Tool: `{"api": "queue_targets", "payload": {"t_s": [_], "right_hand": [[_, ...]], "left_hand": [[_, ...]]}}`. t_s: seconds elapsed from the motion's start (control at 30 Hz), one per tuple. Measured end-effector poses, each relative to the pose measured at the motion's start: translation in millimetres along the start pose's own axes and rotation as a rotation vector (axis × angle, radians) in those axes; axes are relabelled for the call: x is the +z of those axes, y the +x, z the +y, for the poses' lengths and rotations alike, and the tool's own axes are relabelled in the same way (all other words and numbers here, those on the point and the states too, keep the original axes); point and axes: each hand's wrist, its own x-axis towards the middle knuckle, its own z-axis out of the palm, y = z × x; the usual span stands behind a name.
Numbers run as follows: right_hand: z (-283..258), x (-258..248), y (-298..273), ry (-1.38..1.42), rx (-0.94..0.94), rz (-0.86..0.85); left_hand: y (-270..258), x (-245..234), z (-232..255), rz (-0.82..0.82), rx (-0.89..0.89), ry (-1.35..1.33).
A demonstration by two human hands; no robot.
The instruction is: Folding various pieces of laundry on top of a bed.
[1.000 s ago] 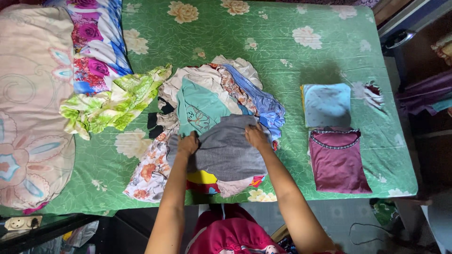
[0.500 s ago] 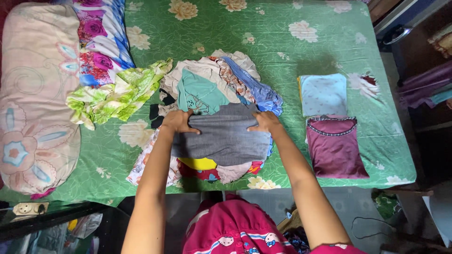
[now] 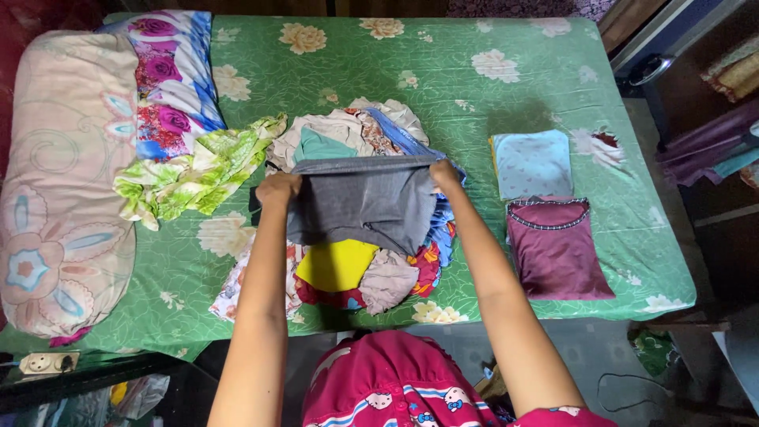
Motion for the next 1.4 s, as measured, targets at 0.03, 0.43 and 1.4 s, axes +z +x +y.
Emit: {"api": "queue_targets", "payload": {"t_s": [0.03, 0.43, 1.4], "right_hand": [[-13.1, 3.3, -2.5, 0.0, -0.001, 0.001], [-193.7, -31.2, -77.6, 0.594, -0.822, 0.535], [32.4, -44.2, -163.2, -0.582, -0.113, 0.503]], "left_hand": [[40.0, 26.6, -4.7, 0.001, 0.001, -0.001], [-39.1, -91.9, 92.7, 0.474, 0.6, -0.688], [-75.5, 79.6, -67.3, 0.184, 0.414, -0.079]]}}
